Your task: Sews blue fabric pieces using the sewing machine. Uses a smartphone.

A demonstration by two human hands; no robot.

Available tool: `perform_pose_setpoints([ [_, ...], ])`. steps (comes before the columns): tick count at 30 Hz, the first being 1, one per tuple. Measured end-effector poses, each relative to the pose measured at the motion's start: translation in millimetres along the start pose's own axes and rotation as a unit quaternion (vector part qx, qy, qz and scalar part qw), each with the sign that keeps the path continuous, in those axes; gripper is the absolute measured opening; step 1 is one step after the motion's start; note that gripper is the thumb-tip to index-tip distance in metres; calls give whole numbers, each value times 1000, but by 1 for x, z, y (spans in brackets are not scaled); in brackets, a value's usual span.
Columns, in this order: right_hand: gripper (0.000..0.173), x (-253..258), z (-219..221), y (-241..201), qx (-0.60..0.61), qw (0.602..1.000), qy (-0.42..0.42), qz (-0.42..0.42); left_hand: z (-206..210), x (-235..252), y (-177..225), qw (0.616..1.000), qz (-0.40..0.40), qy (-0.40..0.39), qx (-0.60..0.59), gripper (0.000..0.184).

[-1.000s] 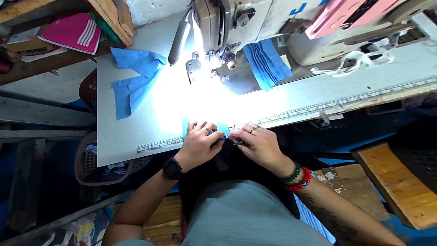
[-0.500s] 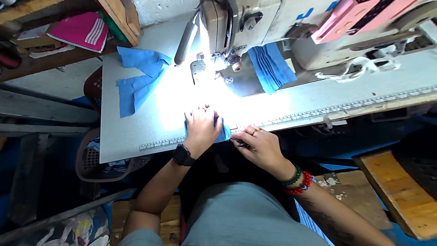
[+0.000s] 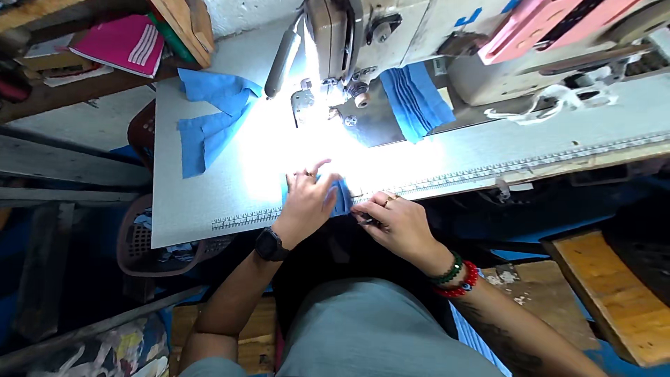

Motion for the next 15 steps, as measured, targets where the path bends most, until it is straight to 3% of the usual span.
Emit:
perform_pose_setpoints([
  [4,23,-1,-2,3,0,1000,-14,-20,4,-16,9,991,129,-12,-38,19],
  [15,31,-1,-7,6,-4,997,-47,-65,4,-26,4,987,152,-17,-48,23],
])
Point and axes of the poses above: each hand's wrist, its own x-axis towards the middle knuckle, its own z-axis out of the palm, y = z × x, the point moved 4 cm from there along x, towards the middle knuckle, and after that the axes turned 15 degrees about z, right-handed, at the moved point
